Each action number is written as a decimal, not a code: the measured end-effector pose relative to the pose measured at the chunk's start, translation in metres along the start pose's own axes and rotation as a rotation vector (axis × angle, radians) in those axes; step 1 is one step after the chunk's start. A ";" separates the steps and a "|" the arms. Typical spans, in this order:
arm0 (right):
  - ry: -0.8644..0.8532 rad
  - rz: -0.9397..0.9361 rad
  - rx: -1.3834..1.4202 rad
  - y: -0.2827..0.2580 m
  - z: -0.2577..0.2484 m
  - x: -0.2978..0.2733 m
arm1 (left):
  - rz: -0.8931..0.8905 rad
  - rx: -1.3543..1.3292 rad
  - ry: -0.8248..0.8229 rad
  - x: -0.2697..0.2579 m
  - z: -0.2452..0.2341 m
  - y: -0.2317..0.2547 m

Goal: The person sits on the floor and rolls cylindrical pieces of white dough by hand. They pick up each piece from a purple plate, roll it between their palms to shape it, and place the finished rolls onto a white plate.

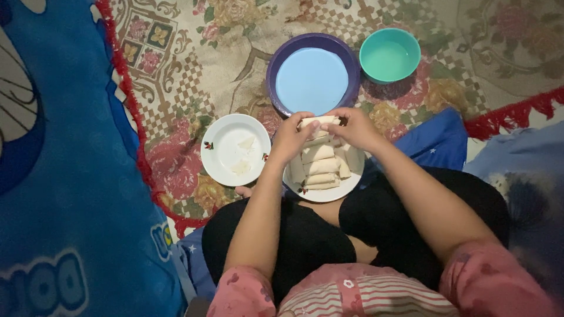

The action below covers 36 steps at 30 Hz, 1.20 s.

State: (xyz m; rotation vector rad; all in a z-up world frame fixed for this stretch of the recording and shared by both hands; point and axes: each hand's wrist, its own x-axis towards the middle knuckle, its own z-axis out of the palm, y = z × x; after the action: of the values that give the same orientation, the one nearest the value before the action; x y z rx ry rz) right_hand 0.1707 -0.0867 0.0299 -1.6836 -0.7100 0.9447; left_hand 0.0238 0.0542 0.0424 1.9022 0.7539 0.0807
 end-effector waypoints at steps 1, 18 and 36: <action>0.002 0.000 -0.001 0.005 0.000 0.002 | 0.002 0.000 -0.001 0.001 0.002 -0.003; 0.096 -0.199 -0.371 0.058 0.000 0.094 | 0.053 0.271 -0.053 0.122 0.003 -0.074; -0.086 -0.264 -0.578 0.113 -0.006 0.144 | 0.224 0.421 -0.004 0.142 0.025 -0.102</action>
State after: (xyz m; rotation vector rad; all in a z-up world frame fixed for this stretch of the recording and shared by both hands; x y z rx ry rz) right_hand 0.2508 -0.0043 -0.1129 -1.9808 -1.3214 0.6589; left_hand 0.0993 0.1366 -0.0944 2.3837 0.5834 0.0608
